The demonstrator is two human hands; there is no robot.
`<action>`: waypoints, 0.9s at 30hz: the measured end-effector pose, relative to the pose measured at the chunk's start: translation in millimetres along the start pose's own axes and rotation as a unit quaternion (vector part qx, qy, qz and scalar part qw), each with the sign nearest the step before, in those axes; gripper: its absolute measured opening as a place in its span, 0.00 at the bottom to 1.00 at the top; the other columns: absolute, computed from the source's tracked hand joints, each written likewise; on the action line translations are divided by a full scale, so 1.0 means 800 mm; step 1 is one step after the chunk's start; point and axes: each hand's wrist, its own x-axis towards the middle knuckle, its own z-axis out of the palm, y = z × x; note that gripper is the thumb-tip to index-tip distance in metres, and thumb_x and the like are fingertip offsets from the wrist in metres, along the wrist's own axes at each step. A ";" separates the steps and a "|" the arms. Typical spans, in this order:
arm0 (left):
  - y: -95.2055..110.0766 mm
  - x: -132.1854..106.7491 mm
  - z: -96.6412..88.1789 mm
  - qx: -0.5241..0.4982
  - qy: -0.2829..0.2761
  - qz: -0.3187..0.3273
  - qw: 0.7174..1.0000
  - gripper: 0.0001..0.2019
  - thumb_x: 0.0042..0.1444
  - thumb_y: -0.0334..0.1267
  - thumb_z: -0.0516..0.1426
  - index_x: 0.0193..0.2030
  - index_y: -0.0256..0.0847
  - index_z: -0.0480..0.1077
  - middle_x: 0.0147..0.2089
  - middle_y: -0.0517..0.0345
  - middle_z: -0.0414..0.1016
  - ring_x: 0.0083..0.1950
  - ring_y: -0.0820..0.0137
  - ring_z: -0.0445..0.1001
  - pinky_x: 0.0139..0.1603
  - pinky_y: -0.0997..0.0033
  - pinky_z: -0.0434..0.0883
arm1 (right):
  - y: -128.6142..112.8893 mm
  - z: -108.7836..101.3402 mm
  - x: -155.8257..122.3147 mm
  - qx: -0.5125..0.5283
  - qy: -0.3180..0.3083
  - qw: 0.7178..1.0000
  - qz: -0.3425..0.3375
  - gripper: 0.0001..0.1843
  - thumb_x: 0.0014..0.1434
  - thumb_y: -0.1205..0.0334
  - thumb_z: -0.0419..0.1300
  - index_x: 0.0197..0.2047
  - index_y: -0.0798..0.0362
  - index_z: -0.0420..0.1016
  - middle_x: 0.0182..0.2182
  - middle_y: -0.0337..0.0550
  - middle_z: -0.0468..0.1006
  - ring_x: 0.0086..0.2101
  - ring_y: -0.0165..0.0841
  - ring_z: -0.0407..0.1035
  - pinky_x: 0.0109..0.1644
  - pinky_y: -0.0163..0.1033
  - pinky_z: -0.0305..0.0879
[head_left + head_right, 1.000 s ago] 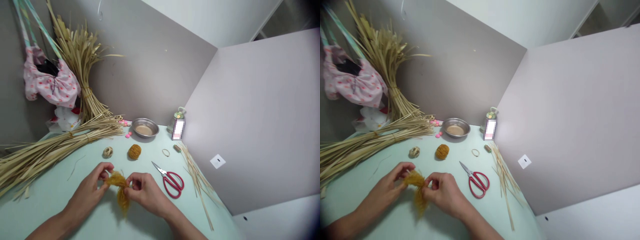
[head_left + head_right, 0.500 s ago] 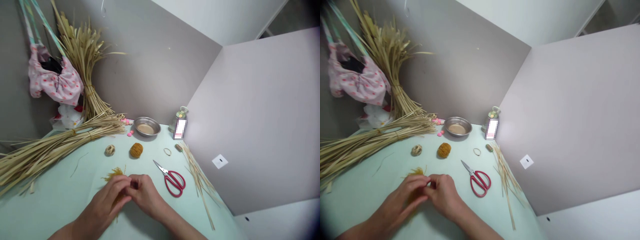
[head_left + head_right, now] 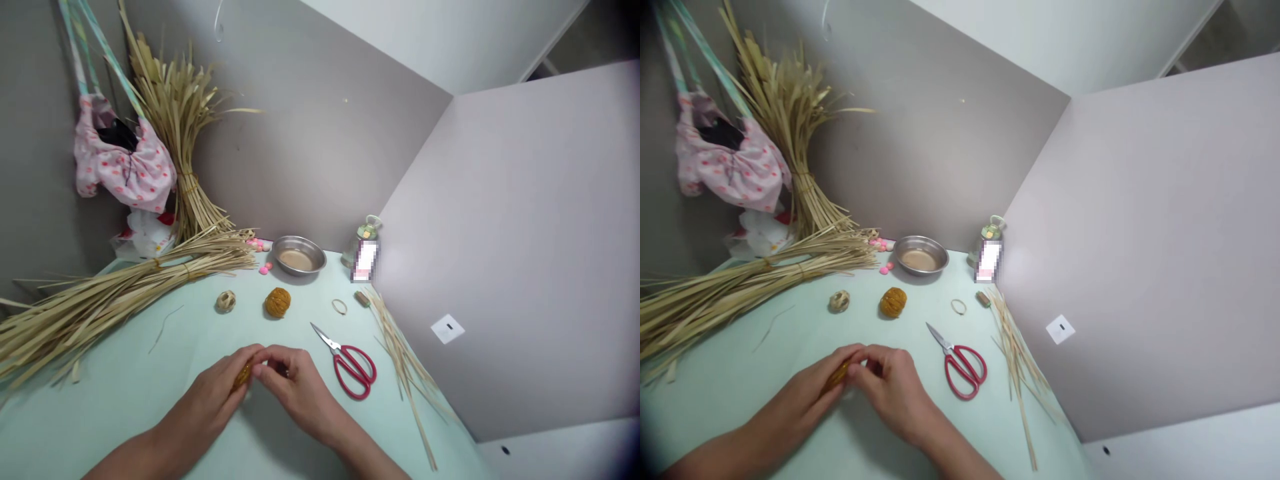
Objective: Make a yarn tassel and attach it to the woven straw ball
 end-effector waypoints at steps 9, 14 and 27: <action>0.021 0.011 -0.016 -0.023 -0.076 -0.092 0.993 0.07 0.62 0.44 0.51 0.34 0.45 0.63 0.29 0.67 0.63 0.32 0.68 0.63 0.34 0.72 0.61 | -0.010 -0.020 -0.002 -0.205 0.028 0.977 -0.060 0.08 0.57 0.70 0.65 0.39 0.48 0.79 0.25 0.33 0.62 0.31 0.28 0.61 0.37 0.33 0.56; 0.007 0.014 -0.018 -0.016 -0.098 -0.094 0.991 0.08 0.60 0.44 0.54 0.32 0.44 0.63 0.29 0.68 0.63 0.32 0.69 0.63 0.34 0.72 0.61 | -0.009 -0.021 -0.003 -0.237 0.005 0.969 -0.069 0.04 0.60 0.66 0.65 0.38 0.48 0.81 0.24 0.34 0.65 0.30 0.29 0.62 0.35 0.32 0.56; 0.030 0.002 -0.039 -0.010 0.092 0.005 0.996 0.03 0.62 0.42 0.54 0.40 0.50 0.67 0.57 0.52 0.74 0.64 0.55 0.67 0.62 0.54 0.65 | 0.014 -0.011 -0.001 -0.466 0.086 0.841 -0.259 0.11 0.67 0.69 0.53 0.36 0.53 0.76 0.23 0.38 0.68 0.26 0.31 0.58 0.29 0.34 0.53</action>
